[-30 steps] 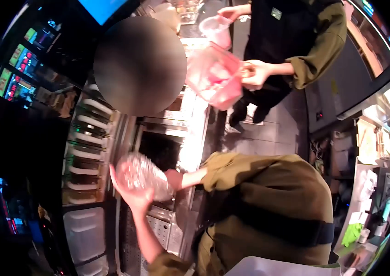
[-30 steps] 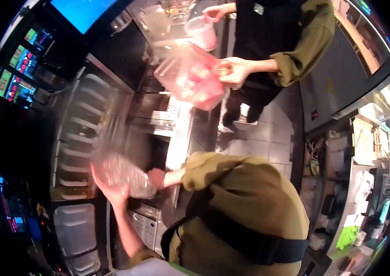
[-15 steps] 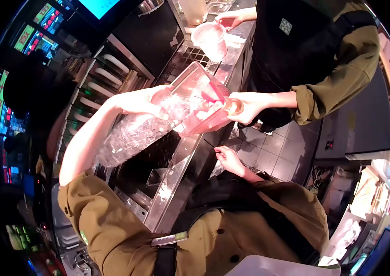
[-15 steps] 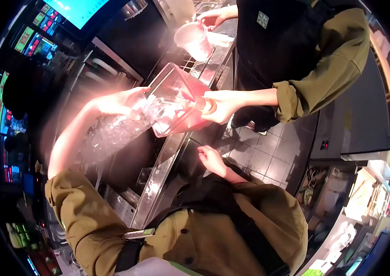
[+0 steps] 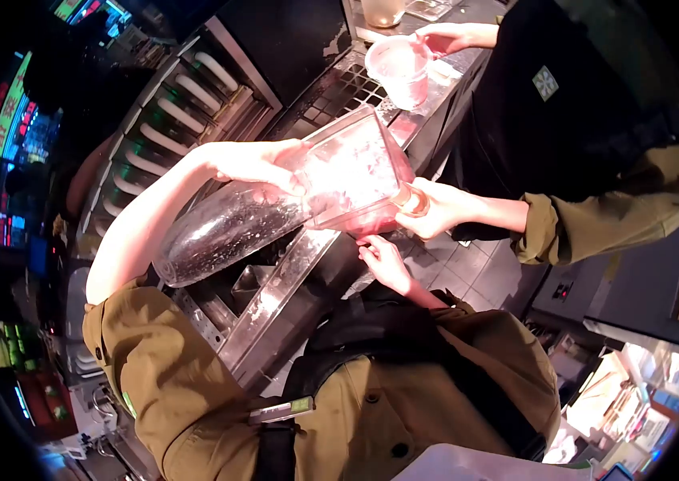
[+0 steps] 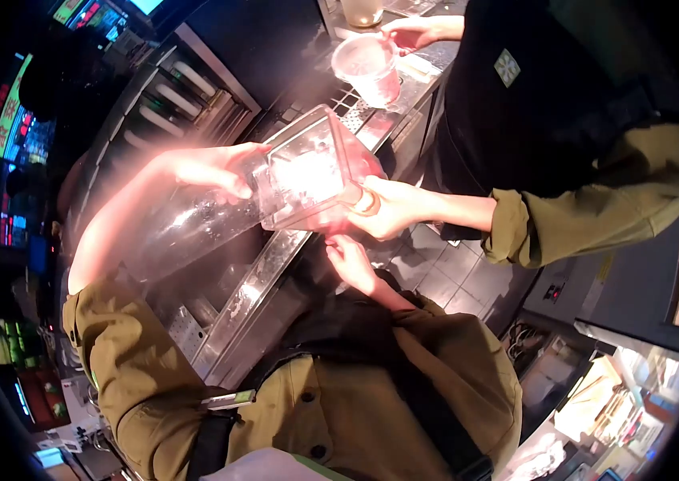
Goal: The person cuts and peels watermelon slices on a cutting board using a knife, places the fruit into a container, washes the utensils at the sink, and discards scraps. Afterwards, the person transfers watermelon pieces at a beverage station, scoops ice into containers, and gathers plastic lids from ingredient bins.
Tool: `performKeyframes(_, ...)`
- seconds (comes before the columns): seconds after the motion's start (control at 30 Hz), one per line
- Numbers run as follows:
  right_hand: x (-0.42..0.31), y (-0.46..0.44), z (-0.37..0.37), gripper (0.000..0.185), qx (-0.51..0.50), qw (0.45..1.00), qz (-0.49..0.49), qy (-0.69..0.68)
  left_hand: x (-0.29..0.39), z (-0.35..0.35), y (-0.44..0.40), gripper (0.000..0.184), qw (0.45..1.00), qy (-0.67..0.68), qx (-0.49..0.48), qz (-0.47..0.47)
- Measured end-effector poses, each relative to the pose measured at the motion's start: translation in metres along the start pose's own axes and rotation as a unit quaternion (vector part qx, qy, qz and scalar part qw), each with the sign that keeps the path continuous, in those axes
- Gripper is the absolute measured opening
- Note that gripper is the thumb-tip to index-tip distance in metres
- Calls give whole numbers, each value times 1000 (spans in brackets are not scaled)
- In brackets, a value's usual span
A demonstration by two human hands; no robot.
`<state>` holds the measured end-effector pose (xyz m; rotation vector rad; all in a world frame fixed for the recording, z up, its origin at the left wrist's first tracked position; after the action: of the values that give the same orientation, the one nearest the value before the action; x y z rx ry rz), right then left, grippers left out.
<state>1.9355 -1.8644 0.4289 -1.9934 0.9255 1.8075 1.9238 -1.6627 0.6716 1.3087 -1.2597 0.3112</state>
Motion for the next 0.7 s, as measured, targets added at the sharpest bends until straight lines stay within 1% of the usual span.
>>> performKeyframes(0.03, 1, -3, 0, 20, -4, 1000, 2, -1, -2, 0, 0, 95, 999, 37, -6, 1)
performKeyframes(0.13, 2, -11, 0, 21, -21, 999, 27, 33, -10, -1, -6, 90, 982, 42, 74, 166)
performKeyframes(0.17, 1, -13, -1, 22, -27, 999, 35, 32, -15, 0, 0, 84, 975, 108, 96, 169)
performKeyframes(0.2, 1, -14, 0, 23, -35, 998, 41, 31, -20, 4, 4, 84, 964, 135, 118, 196)
performKeyframes(0.23, 6, -17, 3, 26, -45, 997, 66, -4, -29, 7, 9, 84, 951, 161, 145, 222)
performKeyframes(0.27, 8, -18, 5, 28, -56, 996, 67, -25, -41, 11, 19, 84, 935, 184, 179, 247)
performKeyframes(0.3, 15, -19, 9, 27, -71, 994, 79, -40, -52, 21, 34, 90, 907, 190, 225, 300)
performKeyframes(0.33, 20, -21, 15, 26, -88, 990, 92, -55, -74, 33, 48, 95, 853, 249, 281, 361)
performKeyframes(0.4, 20, -22, 29, 24, -120, 987, 106, 8, -107, 69, 89, 100, 751, 229, 442, 433)
performKeyframes(0.43, 15, -20, 41, 22, -141, 985, 99, 10, -130, 92, 114, 105, 689, 239, 522, 441)
performKeyframes(0.47, 18, -22, 55, 21, -165, 983, 84, 12, -151, 118, 137, 104, 629, 219, 617, 420)
performKeyframes(0.5, 11, -21, 74, 19, -190, 978, 90, 7, -171, 147, 163, 99, 562, 194, 702, 392)
performKeyframes(0.53, 0, -23, 94, 17, -209, 973, 94, 2, -187, 172, 190, 94, 486, 161, 790, 337)
performKeyframes(0.57, -10, -29, 120, 14, -225, 971, 44, 72, -214, 199, 220, 90, 426, 114, 862, 249)
performKeyframes(0.6, -26, -34, 150, 14, -200, 975, -5, 92, -239, 222, 249, 84, 374, 34, 909, 181)
performKeyframes(0.63, -37, -40, 178, 17, -182, 974, -59, 118, -243, 242, 270, 80, 314, 10, 940, 132)
performKeyframes(0.67, -57, -52, 214, 21, -187, 969, -77, 144, -264, 260, 293, 78, 284, -42, 954, 87)
performKeyframes(0.7, -58, -70, 257, 25, -183, 961, -152, 138, -279, 275, 312, 77, 261, -62, 962, 49)
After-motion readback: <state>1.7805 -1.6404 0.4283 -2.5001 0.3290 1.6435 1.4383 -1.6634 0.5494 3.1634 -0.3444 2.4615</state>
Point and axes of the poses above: each hand's wrist, its own y-axis away from the middle knuckle, its own z-axis out of the palm, x = y × z, the point moved 4 cm from there along -y, towards the middle knuckle, and after that the axes turned 15 degrees about z, right-handed, at the moved point
